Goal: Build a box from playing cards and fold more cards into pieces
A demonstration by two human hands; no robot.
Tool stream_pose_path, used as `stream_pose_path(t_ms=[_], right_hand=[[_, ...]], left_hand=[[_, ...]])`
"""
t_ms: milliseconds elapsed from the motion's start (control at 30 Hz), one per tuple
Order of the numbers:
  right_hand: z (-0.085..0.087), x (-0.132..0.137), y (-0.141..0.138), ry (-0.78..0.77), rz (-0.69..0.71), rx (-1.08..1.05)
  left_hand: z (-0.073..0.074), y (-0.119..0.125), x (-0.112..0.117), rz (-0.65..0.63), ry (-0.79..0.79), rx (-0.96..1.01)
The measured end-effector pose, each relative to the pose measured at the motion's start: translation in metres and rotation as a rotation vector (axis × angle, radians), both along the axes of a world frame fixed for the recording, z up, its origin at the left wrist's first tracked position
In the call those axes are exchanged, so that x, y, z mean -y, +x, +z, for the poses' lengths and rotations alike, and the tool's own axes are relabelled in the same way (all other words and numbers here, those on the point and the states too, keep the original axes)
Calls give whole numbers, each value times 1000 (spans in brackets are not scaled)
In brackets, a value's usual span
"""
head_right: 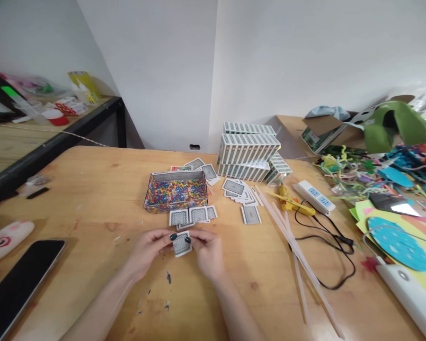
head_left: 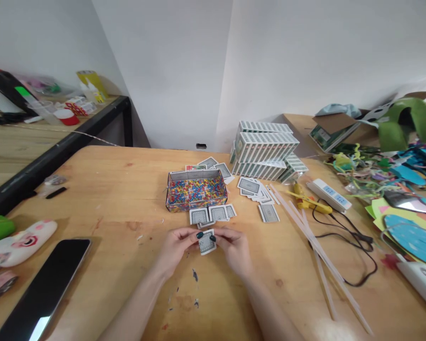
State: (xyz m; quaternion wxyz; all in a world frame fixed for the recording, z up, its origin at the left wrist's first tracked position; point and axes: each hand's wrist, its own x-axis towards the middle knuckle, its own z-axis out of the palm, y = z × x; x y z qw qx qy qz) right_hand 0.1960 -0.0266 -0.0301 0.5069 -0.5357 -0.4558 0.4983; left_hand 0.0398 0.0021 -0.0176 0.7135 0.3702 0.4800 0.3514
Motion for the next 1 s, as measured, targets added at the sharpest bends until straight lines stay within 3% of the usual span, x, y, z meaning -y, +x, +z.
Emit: stream_pose_path(t_ms=[267, 500, 667, 867, 1000], right_hand=[[2, -1, -3, -65, 29, -34], [2, -3, -6, -109, 6, -56], [-1, -3, -2, -99, 61, 12], [-1, -2, -3, -125, 205, 17], [0, 1, -6, -129, 185, -25]], left_hand=[[0, 6, 1, 98, 142, -178], [-4, 9, 5, 23, 193, -254], [-6, 8, 6, -25, 222, -246], [-10, 7, 8, -14, 308, -272], [-11, 9, 6, 6, 292, -270]])
